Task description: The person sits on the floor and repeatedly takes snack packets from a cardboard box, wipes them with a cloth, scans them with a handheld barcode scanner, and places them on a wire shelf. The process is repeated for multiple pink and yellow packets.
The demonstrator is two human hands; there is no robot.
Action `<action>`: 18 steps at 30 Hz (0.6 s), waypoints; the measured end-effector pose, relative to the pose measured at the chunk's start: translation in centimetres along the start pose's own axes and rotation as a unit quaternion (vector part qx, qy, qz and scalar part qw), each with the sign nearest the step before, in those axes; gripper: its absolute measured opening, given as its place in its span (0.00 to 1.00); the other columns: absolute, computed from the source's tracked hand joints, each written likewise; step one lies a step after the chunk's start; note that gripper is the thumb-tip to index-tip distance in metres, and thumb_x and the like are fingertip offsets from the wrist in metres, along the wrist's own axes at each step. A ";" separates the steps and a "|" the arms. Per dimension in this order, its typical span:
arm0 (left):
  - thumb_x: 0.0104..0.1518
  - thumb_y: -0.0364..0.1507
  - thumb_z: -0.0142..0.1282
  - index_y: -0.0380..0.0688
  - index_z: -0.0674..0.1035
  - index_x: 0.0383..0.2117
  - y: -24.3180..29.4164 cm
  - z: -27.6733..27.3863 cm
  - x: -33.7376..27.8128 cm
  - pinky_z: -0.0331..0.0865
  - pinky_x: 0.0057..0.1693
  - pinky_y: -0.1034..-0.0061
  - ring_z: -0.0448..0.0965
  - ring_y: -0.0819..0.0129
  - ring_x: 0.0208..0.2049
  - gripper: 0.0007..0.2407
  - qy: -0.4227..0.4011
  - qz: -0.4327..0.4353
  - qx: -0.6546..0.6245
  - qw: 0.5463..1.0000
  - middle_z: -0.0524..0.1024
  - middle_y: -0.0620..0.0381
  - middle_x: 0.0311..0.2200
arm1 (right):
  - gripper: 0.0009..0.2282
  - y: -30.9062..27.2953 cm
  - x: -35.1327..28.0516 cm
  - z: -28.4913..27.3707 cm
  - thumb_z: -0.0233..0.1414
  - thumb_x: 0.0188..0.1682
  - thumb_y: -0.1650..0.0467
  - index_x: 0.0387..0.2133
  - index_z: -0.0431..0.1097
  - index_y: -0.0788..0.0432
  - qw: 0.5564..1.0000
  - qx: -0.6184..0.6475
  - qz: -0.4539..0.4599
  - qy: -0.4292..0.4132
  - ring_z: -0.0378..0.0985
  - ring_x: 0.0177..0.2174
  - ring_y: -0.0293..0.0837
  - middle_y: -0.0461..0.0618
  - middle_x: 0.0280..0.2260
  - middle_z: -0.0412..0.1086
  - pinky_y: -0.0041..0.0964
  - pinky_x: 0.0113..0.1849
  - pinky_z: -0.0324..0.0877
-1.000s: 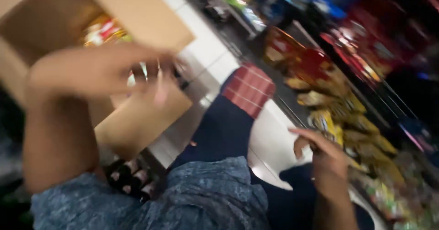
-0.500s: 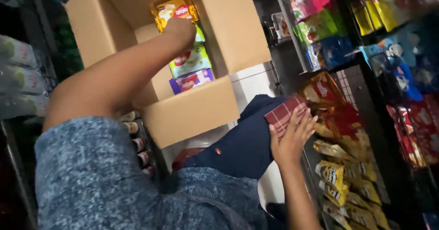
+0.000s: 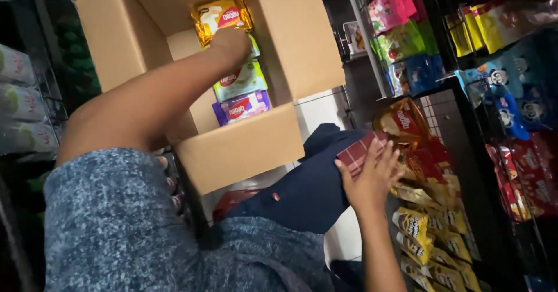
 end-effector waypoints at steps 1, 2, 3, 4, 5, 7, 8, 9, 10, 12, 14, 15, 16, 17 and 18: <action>0.53 0.26 0.61 0.41 0.87 0.33 0.1 -2.3 -1.3 0.78 0.44 0.55 0.85 0.45 0.41 0.06 -0.001 0.000 0.000 1.000 0.83 0.41 0.40 | 0.44 -0.1 -0.2 0.2 0.59 0.43 0.51 0.68 0.51 0.62 1.000 0.000 0.000 -0.001 0.41 0.66 0.74 0.73 0.68 0.43 0.80 0.59 0.40; 0.49 0.25 0.62 0.39 0.86 0.35 0.2 -4.7 -2.7 0.77 0.45 0.55 0.83 0.44 0.42 0.08 -0.003 -0.013 -0.015 1.000 0.82 0.39 0.41 | 0.40 -0.2 -0.4 0.3 0.59 0.45 0.53 0.67 0.55 0.61 1.000 0.017 0.013 0.019 0.44 0.66 0.74 0.72 0.68 0.45 0.77 0.59 0.43; 0.45 0.24 0.63 0.38 0.85 0.37 0.3 -7.2 -3.8 0.77 0.46 0.55 0.82 0.43 0.43 0.12 -0.004 -0.025 -0.028 0.999 0.81 0.38 0.41 | 0.35 -0.2 -0.5 0.4 0.58 0.48 0.55 0.66 0.60 0.59 0.998 0.034 0.026 0.041 0.46 0.66 0.74 0.71 0.68 0.48 0.75 0.60 0.46; 0.45 0.24 0.63 0.38 0.85 0.37 0.3 -9.1 -4.5 0.77 0.46 0.55 0.82 0.43 0.43 0.12 -0.003 -0.025 -0.028 0.999 0.81 0.38 0.41 | 0.35 -0.1 -0.7 0.3 0.58 0.48 0.55 0.66 0.60 0.59 0.998 0.035 0.025 0.043 0.46 0.66 0.74 0.71 0.68 0.48 0.75 0.60 0.46; 0.46 0.24 0.62 0.38 0.85 0.38 0.1 -10.8 -5.1 0.77 0.47 0.54 0.82 0.43 0.44 0.12 -0.030 -0.052 -0.039 0.997 0.81 0.38 0.42 | 0.30 0.0 -0.9 0.0 0.58 0.49 0.58 0.63 0.64 0.59 0.996 0.045 0.017 0.074 0.51 0.65 0.73 0.71 0.66 0.53 0.69 0.61 0.49; 0.47 0.25 0.61 0.39 0.85 0.40 1.0 -15.6 -8.0 0.76 0.48 0.53 0.82 0.43 0.44 0.13 -0.057 -0.075 -0.049 0.994 0.81 0.38 0.43 | 0.25 1.3 -1.3 0.3 0.58 0.51 0.61 0.60 0.67 0.59 0.993 0.054 0.012 0.106 0.55 0.64 0.72 0.71 0.65 0.58 0.62 0.62 0.52; 0.50 0.27 0.59 0.38 0.85 0.39 1.8 -18.7 -10.2 0.76 0.48 0.53 0.82 0.42 0.43 0.12 -0.052 -0.092 -0.060 0.993 0.81 0.38 0.42 | 0.23 2.5 -1.4 0.7 0.57 0.53 0.63 0.59 0.68 0.62 0.989 0.085 -0.004 0.124 0.60 0.63 0.68 0.68 0.63 0.62 0.59 0.62 0.56; 0.53 0.30 0.57 0.37 0.85 0.39 2.9 -21.7 -12.2 0.75 0.47 0.52 0.82 0.42 0.42 0.12 -0.048 -0.105 -0.071 0.991 0.81 0.37 0.41 | 0.20 3.9 -1.9 1.1 0.56 0.55 0.66 0.58 0.69 0.65 0.983 0.113 -0.015 0.142 0.65 0.62 0.63 0.66 0.62 0.66 0.55 0.62 0.60; 0.53 0.30 0.57 0.37 0.85 0.39 3.1 -22.7 -14.1 0.75 0.47 0.52 0.82 0.42 0.42 0.12 -0.049 -0.096 -0.070 0.992 0.81 0.37 0.41 | 0.20 4.8 -2.0 0.9 0.56 0.55 0.66 0.58 0.69 0.65 0.984 0.109 -0.007 0.144 0.65 0.62 0.63 0.66 0.62 0.66 0.55 0.62 0.60; 0.59 0.35 0.57 0.39 0.79 0.48 4.3 -25.6 -17.3 0.73 0.44 0.48 0.80 0.37 0.38 0.15 0.110 0.050 -0.119 0.986 0.80 0.35 0.36 | 0.16 8.4 -3.3 1.2 0.54 0.58 0.64 0.53 0.73 0.62 0.879 0.409 0.239 0.048 0.77 0.43 0.66 0.66 0.46 0.74 0.54 0.45 0.72; 0.63 0.33 0.56 0.36 0.77 0.50 6.5 -27.0 -19.6 0.73 0.45 0.51 0.80 0.39 0.38 0.15 0.137 0.103 -0.153 0.973 0.80 0.36 0.38 | 0.19 11.2 -4.9 0.9 0.53 0.59 0.61 0.56 0.71 0.63 0.833 0.482 0.262 0.071 0.77 0.44 0.56 0.63 0.48 0.74 0.49 0.46 0.72; 0.67 0.32 0.54 0.34 0.76 0.52 7.4 -27.8 -20.7 0.73 0.45 0.53 0.81 0.41 0.39 0.14 0.164 0.140 -0.184 0.959 0.80 0.37 0.39 | 0.23 12.5 -5.9 0.8 0.52 0.60 0.58 0.59 0.70 0.64 0.781 0.557 0.269 0.089 0.77 0.44 0.47 0.60 0.50 0.74 0.44 0.46 0.71; 0.67 0.32 0.54 0.34 0.76 0.52 9.2 -27.1 -21.1 0.73 0.45 0.53 0.81 0.41 0.39 0.14 0.160 0.159 -0.186 0.956 0.80 0.37 0.39 | 0.23 11.5 -6.1 -2.1 0.52 0.60 0.58 0.59 0.70 0.64 0.779 0.551 0.282 0.103 0.77 0.44 0.47 0.60 0.50 0.74 0.44 0.46 0.71; 0.68 0.34 0.51 0.37 0.74 0.57 10.6 -26.5 -21.3 0.72 0.48 0.61 0.80 0.50 0.43 0.16 0.135 0.140 -0.337 0.921 0.79 0.41 0.43 | 0.26 10.2 -6.1 -4.5 0.50 0.56 0.54 0.60 0.65 0.60 0.680 0.663 0.300 0.089 0.76 0.48 0.48 0.56 0.54 0.71 0.46 0.49 0.73; 0.69 0.35 0.48 0.40 0.71 0.63 12.0 -25.7 -21.5 0.70 0.52 0.69 0.78 0.60 0.47 0.19 0.101 0.115 -0.478 0.865 0.78 0.46 0.47 | 0.30 9.0 -5.9 -6.9 0.48 0.51 0.50 0.62 0.61 0.56 0.565 0.761 0.308 0.077 0.75 0.53 0.50 0.52 0.58 0.69 0.47 0.51 0.74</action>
Point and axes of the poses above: each hand's wrist, its own x-axis towards the middle knuckle, its own z-axis out of the palm, y = z × x, the point moved 3 cm from there along x, towards the middle knuckle
